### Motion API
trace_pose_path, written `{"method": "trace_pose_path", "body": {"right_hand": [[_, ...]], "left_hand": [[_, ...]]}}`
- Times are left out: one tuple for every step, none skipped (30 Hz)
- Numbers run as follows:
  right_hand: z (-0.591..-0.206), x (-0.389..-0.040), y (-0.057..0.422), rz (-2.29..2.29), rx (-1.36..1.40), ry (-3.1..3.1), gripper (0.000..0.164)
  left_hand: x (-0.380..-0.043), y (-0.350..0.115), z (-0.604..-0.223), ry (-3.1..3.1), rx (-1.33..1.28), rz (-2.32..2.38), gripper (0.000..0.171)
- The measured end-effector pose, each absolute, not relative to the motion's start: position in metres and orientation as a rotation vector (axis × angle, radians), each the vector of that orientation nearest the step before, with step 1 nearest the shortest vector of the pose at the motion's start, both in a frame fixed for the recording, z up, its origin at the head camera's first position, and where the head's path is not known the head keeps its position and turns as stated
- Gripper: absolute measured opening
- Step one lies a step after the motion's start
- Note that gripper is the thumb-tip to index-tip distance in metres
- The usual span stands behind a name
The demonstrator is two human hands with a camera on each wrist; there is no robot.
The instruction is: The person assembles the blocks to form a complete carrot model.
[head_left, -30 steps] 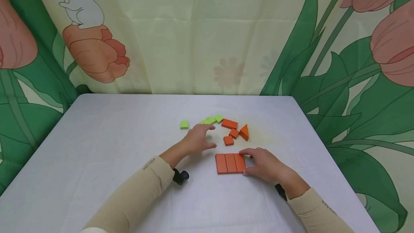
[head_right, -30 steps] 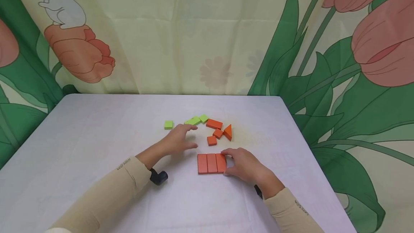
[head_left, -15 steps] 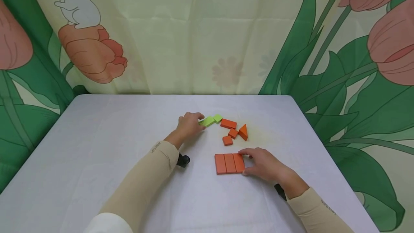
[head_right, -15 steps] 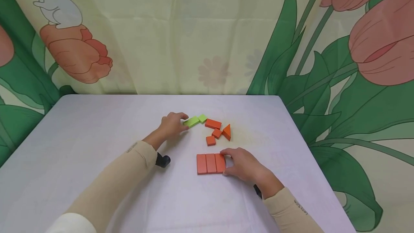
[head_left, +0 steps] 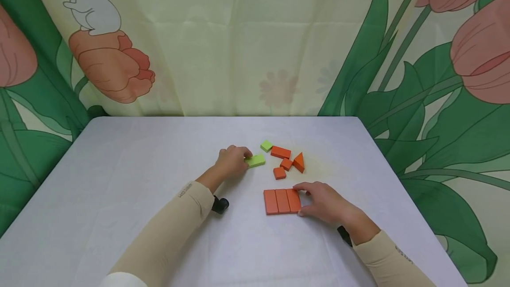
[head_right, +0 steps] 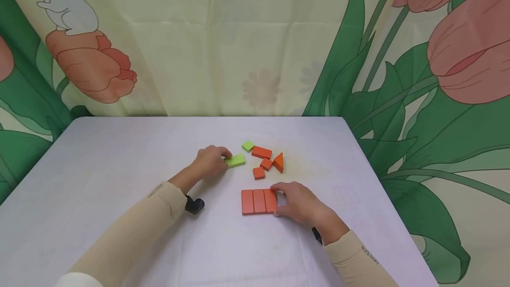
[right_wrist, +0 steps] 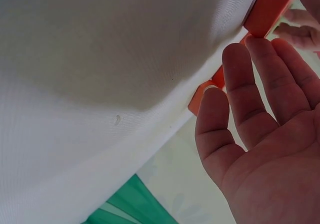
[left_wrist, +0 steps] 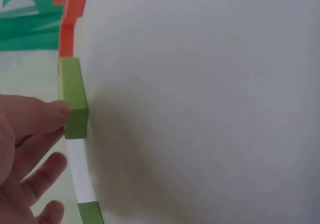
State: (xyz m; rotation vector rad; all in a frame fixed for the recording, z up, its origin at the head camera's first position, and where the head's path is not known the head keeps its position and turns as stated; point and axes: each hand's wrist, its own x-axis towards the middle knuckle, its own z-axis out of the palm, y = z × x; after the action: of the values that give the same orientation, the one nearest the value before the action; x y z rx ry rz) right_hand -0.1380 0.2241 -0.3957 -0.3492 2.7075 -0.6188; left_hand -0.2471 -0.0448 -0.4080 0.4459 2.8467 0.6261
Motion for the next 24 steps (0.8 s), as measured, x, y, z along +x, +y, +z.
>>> {"method": "trace_pose_path", "body": {"right_hand": [[-0.396,-0.138,0.224,-0.617,-0.345,2.706,0.06],[-0.396,-0.138,0.224,-0.616,-0.34,2.704,0.06],[-0.396,-0.138,0.225,-0.616,-0.335,2.702,0.06],[-0.395,-0.138,0.225,-0.617,-0.332,2.701,0.06],[-0.395,-0.137,0.225,-0.617,-0.326,2.698,0.061],[-0.396,-0.137,0.225,-0.618,-0.324,2.696,0.061],[-0.396,-0.138,0.226,-0.62,-0.32,2.693,0.061],[-0.396,-0.138,0.226,-0.622,-0.318,2.691,0.061],[-0.396,-0.138,0.226,-0.624,-0.317,2.69,0.061],[-0.396,-0.138,0.226,-0.625,-0.317,2.689,0.061],[-0.396,-0.138,0.226,-0.627,-0.318,2.69,0.061],[-0.396,-0.138,0.226,-0.629,-0.325,2.691,0.061],[-0.396,-0.138,0.226,-0.63,-0.33,2.694,0.061],[-0.396,-0.138,0.226,-0.63,-0.338,2.698,0.061],[-0.396,-0.138,0.226,-0.63,-0.346,2.701,0.061],[-0.397,-0.139,0.226,-0.63,-0.354,2.704,0.061],[-0.397,-0.139,0.226,-0.628,-0.362,2.707,0.061],[-0.397,-0.139,0.226,-0.627,-0.369,2.709,0.061],[-0.397,-0.139,0.226,-0.626,-0.373,2.711,0.061],[-0.397,-0.139,0.226,-0.626,-0.375,2.712,0.061],[-0.398,-0.139,0.226,-0.626,-0.376,2.713,0.061],[-0.398,-0.139,0.226,-0.628,-0.378,2.713,0.062],[-0.398,-0.14,0.226,-0.63,-0.377,2.713,0.061],[-0.398,-0.14,0.226,-0.633,-0.377,2.712,0.061]], "left_hand": [[-0.243,-0.045,-0.408,2.813,0.47,0.647,0.029],[-0.239,-0.045,-0.408,2.778,0.492,0.675,0.028],[-0.235,-0.045,-0.408,2.744,0.512,0.698,0.028],[-0.23,-0.045,-0.408,2.713,0.536,0.719,0.028],[-0.226,-0.045,-0.409,2.687,0.563,0.744,0.028],[-0.222,-0.044,-0.409,2.66,0.582,0.761,0.028],[-0.218,-0.043,-0.41,2.644,0.605,0.768,0.027],[-0.215,-0.042,-0.41,2.632,0.626,0.772,0.027],[-0.212,-0.041,-0.41,2.622,0.646,0.772,0.027],[-0.21,-0.041,-0.41,2.614,0.666,0.775,0.027],[-0.209,-0.04,-0.41,2.605,0.682,0.777,0.027],[-0.207,-0.039,-0.409,2.594,0.683,0.78,0.027],[-0.207,-0.038,-0.409,2.588,0.689,0.784,0.027],[-0.206,-0.037,-0.409,2.582,0.694,0.789,0.027],[-0.206,-0.036,-0.41,2.577,0.702,0.793,0.027],[-0.206,-0.035,-0.41,2.574,0.709,0.798,0.027],[-0.207,-0.033,-0.411,2.571,0.716,0.802,0.027],[-0.207,-0.032,-0.411,2.568,0.722,0.806,0.027],[-0.208,-0.03,-0.411,2.567,0.73,0.808,0.026],[-0.209,-0.027,-0.412,2.567,0.737,0.808,0.026],[-0.209,-0.025,-0.412,2.568,0.741,0.809,0.026],[-0.21,-0.023,-0.413,2.569,0.746,0.807,0.026],[-0.211,-0.021,-0.413,2.57,0.747,0.809,0.026],[-0.211,-0.019,-0.413,2.573,0.749,0.809,0.026]]}}
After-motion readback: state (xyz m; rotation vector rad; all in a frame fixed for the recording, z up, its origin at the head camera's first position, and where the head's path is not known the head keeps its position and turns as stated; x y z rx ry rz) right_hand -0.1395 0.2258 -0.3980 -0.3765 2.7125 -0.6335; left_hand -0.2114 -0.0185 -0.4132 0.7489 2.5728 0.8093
